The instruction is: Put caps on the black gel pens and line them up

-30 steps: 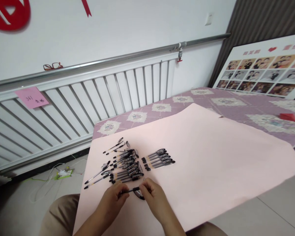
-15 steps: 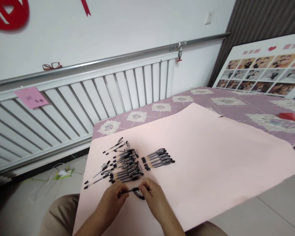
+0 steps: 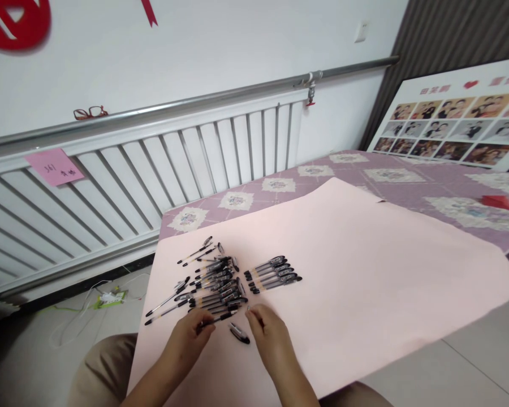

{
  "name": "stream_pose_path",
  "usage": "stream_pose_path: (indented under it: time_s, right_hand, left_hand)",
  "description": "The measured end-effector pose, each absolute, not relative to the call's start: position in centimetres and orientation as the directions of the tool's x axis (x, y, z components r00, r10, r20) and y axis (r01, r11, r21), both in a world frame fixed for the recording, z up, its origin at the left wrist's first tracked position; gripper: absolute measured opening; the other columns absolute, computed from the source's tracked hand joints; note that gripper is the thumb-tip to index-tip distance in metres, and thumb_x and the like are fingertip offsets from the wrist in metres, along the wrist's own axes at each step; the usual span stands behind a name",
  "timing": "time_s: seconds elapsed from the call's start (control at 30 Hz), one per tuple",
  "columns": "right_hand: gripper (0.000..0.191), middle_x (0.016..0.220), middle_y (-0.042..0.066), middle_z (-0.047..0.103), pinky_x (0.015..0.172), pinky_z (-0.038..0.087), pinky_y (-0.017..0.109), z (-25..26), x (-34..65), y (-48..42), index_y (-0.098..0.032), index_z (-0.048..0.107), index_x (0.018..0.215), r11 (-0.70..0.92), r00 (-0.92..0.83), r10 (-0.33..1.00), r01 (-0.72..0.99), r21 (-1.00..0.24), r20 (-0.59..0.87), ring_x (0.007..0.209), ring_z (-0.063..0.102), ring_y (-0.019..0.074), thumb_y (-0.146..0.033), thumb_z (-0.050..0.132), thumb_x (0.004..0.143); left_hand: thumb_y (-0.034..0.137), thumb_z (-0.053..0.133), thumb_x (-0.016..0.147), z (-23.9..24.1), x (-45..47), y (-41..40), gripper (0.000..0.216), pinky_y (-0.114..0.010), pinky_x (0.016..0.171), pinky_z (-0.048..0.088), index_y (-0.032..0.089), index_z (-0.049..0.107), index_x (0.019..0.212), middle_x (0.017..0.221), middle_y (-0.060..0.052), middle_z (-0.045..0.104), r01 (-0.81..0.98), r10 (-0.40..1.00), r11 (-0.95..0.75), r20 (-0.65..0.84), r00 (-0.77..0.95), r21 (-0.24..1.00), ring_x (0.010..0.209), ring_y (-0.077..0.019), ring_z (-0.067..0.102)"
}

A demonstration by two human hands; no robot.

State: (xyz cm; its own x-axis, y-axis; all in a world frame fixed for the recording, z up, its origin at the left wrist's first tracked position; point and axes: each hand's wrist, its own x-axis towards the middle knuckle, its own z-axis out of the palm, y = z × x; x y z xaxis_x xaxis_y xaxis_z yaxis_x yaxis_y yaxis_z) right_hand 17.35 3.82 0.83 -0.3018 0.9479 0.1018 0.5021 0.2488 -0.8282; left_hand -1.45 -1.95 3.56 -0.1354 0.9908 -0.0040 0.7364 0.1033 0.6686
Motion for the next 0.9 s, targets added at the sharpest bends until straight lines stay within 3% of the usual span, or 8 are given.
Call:
stream_pose_path:
  time_s: [0.23,0.33,0.47,0.67,0.77,0.9]
  right_hand:
    - [0.008,0.079,0.002,0.06,0.06,0.036,0.026,1.5,16.0,2.7,-0.021,0.055,0.07,0.422,-0.473,0.879,0.718,-0.554,0.058,0.072,0.055,0.0174,-0.026,0.054,0.076]
    - [0.004,0.08,0.003,0.06,0.062,0.037,0.027,1.4,15.6,2.5,-0.021,0.056,0.07,0.445,-0.491,0.87,0.737,-0.509,0.05,0.076,0.055,0.0196,-0.021,0.055,0.074]
    - [0.006,0.076,0.002,0.06,0.064,0.038,0.027,1.0,16.0,2.8,-0.021,0.054,0.071,0.405,-0.456,0.886,0.665,-0.628,0.089,0.073,0.055,0.0184,-0.023,0.052,0.076]
    - [0.014,0.078,-0.001,0.061,0.06,0.04,0.025,0.8,17.4,3.8,-0.023,0.057,0.085,0.15,-0.353,0.936,0.38,-0.913,0.007,0.066,0.054,0.015,-0.032,0.048,0.08]
    - [0.017,0.079,-0.001,0.061,0.056,0.04,0.024,0.9,17.7,4.0,-0.023,0.058,0.088,0.047,-0.341,0.938,0.296,-0.954,-0.059,0.062,0.052,0.0137,-0.034,0.05,0.079]
    - [0.016,0.081,-0.001,0.061,0.059,0.041,0.025,1.2,17.8,3.8,-0.023,0.06,0.089,0.046,-0.375,0.925,0.275,-0.96,-0.063,0.066,0.053,0.0143,-0.032,0.052,0.077]
  left_hand:
    - [0.021,0.048,0.077,2.6,-2.5,-2.2,0.014,-0.027,0.071,0.041,0.02,0.061,0.081,0.081,-0.002,0.061,0.728,0.99,0.083,0.024,-0.136,0.681,0.078,-0.0165,0.055]
    - [0.023,0.047,0.078,2.2,-2.6,-2.3,0.015,-0.027,0.071,0.041,0.02,0.062,0.082,0.082,-0.002,0.062,0.716,0.991,0.084,0.02,-0.136,0.693,0.078,-0.0167,0.055]
    - [0.023,0.048,0.078,2.1,-2.6,-2.3,0.015,-0.027,0.071,0.041,0.02,0.062,0.082,0.081,-0.002,0.062,0.707,0.99,0.091,0.013,-0.14,0.701,0.078,-0.0166,0.055]
    - [0.021,0.048,0.076,1.9,-2.5,-2.3,0.014,-0.026,0.07,0.041,0.02,0.061,0.081,0.08,-0.001,0.061,0.716,0.99,0.091,0.014,-0.139,0.693,0.077,-0.0161,0.056]
    - [0.021,0.049,0.075,1.8,-2.3,-2.3,0.012,-0.025,0.068,0.041,0.02,0.061,0.079,0.078,-0.001,0.061,0.723,0.991,0.087,0.014,-0.132,0.685,0.076,-0.0159,0.055]
    - [0.019,0.049,0.075,2.1,-2.2,-2.3,0.012,-0.025,0.068,0.04,0.02,0.06,0.076,0.076,0.0,0.06,0.734,0.993,0.082,0.009,-0.12,0.674,0.074,-0.0154,0.055]
